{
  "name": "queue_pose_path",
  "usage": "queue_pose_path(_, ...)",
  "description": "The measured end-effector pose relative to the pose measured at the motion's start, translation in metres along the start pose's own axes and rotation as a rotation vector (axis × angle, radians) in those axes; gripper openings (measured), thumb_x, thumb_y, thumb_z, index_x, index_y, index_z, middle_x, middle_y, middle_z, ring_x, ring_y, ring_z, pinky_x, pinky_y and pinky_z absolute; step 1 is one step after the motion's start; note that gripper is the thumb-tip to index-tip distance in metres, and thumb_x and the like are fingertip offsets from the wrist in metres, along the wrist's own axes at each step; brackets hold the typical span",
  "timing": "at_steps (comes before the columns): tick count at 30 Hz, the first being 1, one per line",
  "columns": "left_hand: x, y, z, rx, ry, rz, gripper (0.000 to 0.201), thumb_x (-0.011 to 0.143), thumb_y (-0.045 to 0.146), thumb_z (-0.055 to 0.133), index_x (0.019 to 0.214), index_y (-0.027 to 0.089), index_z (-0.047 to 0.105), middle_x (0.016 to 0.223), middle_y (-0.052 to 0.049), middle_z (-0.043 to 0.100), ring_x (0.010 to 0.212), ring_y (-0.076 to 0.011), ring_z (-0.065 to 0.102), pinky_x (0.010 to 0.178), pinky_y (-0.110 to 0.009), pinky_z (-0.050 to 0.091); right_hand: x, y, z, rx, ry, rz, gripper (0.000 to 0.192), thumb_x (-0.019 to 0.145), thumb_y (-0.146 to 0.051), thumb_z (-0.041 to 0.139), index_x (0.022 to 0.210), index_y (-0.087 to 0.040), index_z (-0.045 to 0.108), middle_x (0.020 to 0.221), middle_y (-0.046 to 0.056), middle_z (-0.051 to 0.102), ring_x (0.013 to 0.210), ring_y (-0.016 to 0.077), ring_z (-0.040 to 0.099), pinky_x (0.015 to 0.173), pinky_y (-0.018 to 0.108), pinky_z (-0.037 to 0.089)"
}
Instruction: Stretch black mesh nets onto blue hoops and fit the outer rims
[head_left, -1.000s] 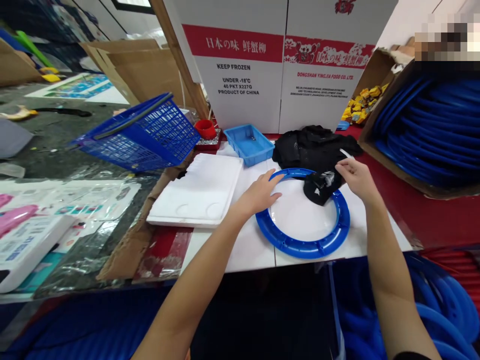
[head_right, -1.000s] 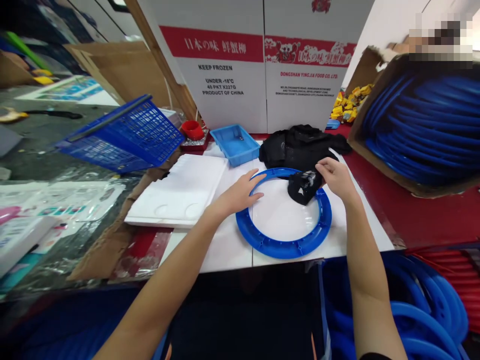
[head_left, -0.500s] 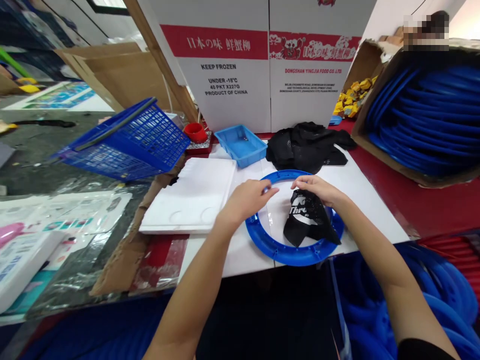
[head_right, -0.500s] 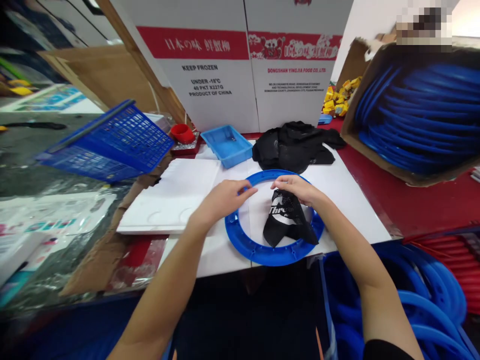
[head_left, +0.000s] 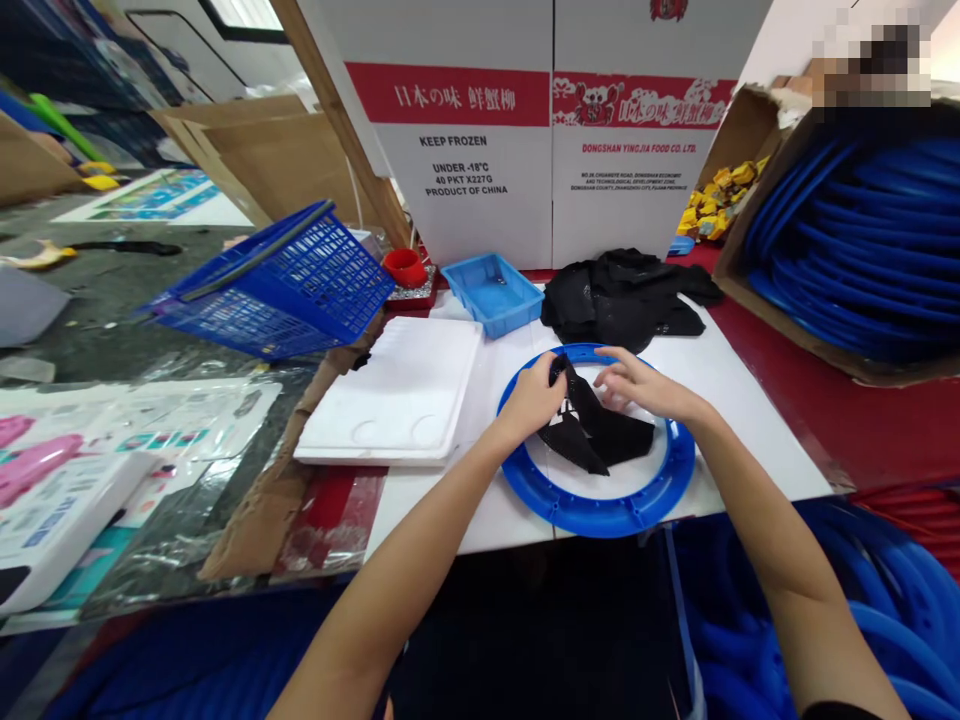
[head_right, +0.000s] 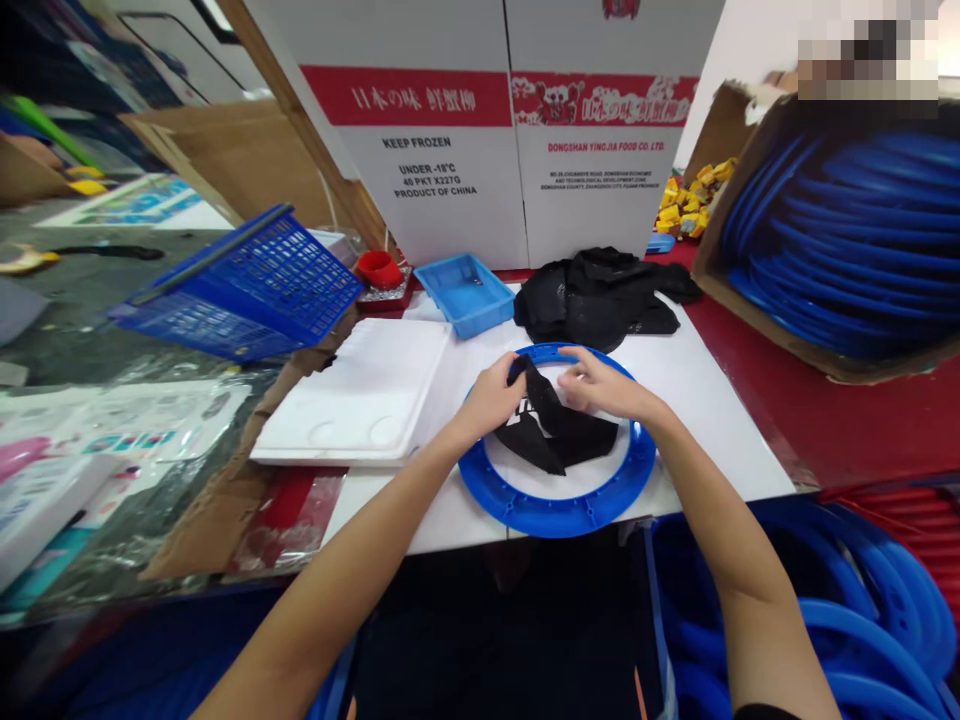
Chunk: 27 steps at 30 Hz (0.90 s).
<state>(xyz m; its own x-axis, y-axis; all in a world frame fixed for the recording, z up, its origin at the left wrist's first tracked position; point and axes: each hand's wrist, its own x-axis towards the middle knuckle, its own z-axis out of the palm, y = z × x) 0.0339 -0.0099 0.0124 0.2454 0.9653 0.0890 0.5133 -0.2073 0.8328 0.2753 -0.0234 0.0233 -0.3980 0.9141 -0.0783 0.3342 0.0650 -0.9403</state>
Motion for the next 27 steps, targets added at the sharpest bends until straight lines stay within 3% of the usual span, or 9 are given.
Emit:
queue_pose_path(3, -0.004, -0.001, 0.001, 0.322, -0.065, 0.014, 0.033, 0.109, 0.048, 0.049, 0.115, 0.022, 0.070, 0.098, -0.013, 0.078, 0.094, -0.0322, 0.076, 0.087, -0.041, 0.055, -0.001, 0.001, 0.007, -0.314, -0.108, -0.131, 0.088, 0.083, -0.053, 0.089, 0.157, -0.028, 0.048, 0.123, 0.009, 0.071, 0.100, 0.0261, 0.072, 0.089, 0.044, 0.062)
queue_pose_path(7, -0.010, -0.006, -0.003, 0.514, -0.231, 0.003, 0.041, 0.105, 0.054, 0.055, 0.119, 0.020, 0.071, 0.111, -0.019, 0.080, 0.106, -0.0366, 0.077, 0.089, -0.041, 0.056, 0.001, 0.000, 0.014, -0.523, -0.099, -0.199, 0.030, 0.100, -0.032, 0.065, 0.130, -0.027, 0.066, 0.100, 0.004, 0.076, 0.091, 0.0245, 0.071, 0.087, 0.042, 0.056)
queue_pose_path(9, -0.010, -0.010, -0.010, 0.470, -0.335, 0.012, 0.037, 0.100, 0.050, 0.061, 0.118, 0.020, 0.072, 0.117, -0.018, 0.080, 0.110, -0.0373, 0.076, 0.090, -0.041, 0.057, 0.000, -0.001, 0.008, -0.481, -0.078, -0.137, 0.026, 0.102, -0.024, 0.056, 0.126, -0.026, 0.065, 0.092, 0.001, 0.075, 0.084, 0.0217, 0.071, 0.083, 0.039, 0.056)
queue_pose_path(13, -0.008, -0.007, -0.024, 0.141, -0.486, 0.034, 0.028, 0.093, 0.042, 0.067, 0.111, 0.021, 0.076, 0.116, -0.010, 0.083, 0.106, -0.0329, 0.077, 0.090, -0.038, 0.058, -0.011, -0.008, -0.008, -0.366, -0.043, -0.057, 0.034, 0.103, -0.035, 0.061, 0.135, -0.026, 0.062, 0.089, 0.000, 0.074, 0.078, 0.0203, 0.070, 0.077, 0.036, 0.058)
queue_pose_path(16, -0.010, 0.003, -0.025, -0.183, -0.403, 0.015, 0.034, 0.098, 0.049, 0.063, 0.104, 0.020, 0.078, 0.108, -0.007, 0.083, 0.103, -0.0289, 0.075, 0.092, -0.036, 0.058, -0.016, -0.013, -0.010, -0.321, -0.185, -0.127, 0.055, 0.095, -0.050, 0.077, 0.142, -0.025, 0.063, 0.107, 0.005, 0.076, 0.095, 0.0231, 0.072, 0.087, 0.038, 0.061)
queue_pose_path(19, -0.012, 0.011, -0.020, -0.538, -0.296, -0.193, 0.048, 0.099, 0.064, 0.064, 0.105, 0.018, 0.078, 0.102, -0.007, 0.083, 0.099, -0.0274, 0.076, 0.090, -0.036, 0.060, -0.014, -0.010, 0.000, -0.246, -0.304, -0.150, 0.100, 0.085, -0.054, 0.089, 0.167, -0.028, 0.038, 0.130, 0.010, 0.071, 0.099, 0.0231, 0.073, 0.087, 0.039, 0.064)
queue_pose_path(21, -0.013, 0.014, -0.015, -0.776, -0.345, -0.378, 0.058, 0.099, 0.073, 0.060, 0.109, 0.018, 0.078, 0.099, -0.009, 0.083, 0.095, -0.0281, 0.077, 0.087, -0.038, 0.063, -0.011, -0.007, 0.008, -0.192, -0.284, -0.151, 0.119, 0.085, -0.054, 0.090, 0.175, -0.032, 0.016, 0.143, 0.013, 0.066, 0.107, 0.0256, 0.074, 0.091, 0.043, 0.065)
queue_pose_path(23, -0.013, 0.017, -0.011, -0.957, -0.425, -0.497, 0.064, 0.103, 0.074, 0.051, 0.115, 0.018, 0.077, 0.099, -0.011, 0.083, 0.095, -0.0290, 0.079, 0.087, -0.041, 0.065, -0.009, -0.005, 0.014, -0.117, -0.247, -0.159, 0.121, 0.086, -0.053, 0.089, 0.176, -0.033, 0.010, 0.154, 0.016, 0.059, 0.126, 0.0311, 0.070, 0.101, 0.047, 0.063)
queue_pose_path(27, -0.014, 0.025, -0.007, -1.111, -0.434, -0.455, 0.061, 0.107, 0.067, 0.046, 0.130, 0.018, 0.073, 0.107, -0.012, 0.083, 0.101, -0.0288, 0.080, 0.092, -0.043, 0.066, -0.002, -0.002, 0.021, -0.015, -0.108, -0.135, 0.122, 0.086, -0.046, 0.089, 0.176, -0.032, 0.009, 0.155, 0.016, 0.059, 0.136, 0.0332, 0.066, 0.110, 0.051, 0.059)
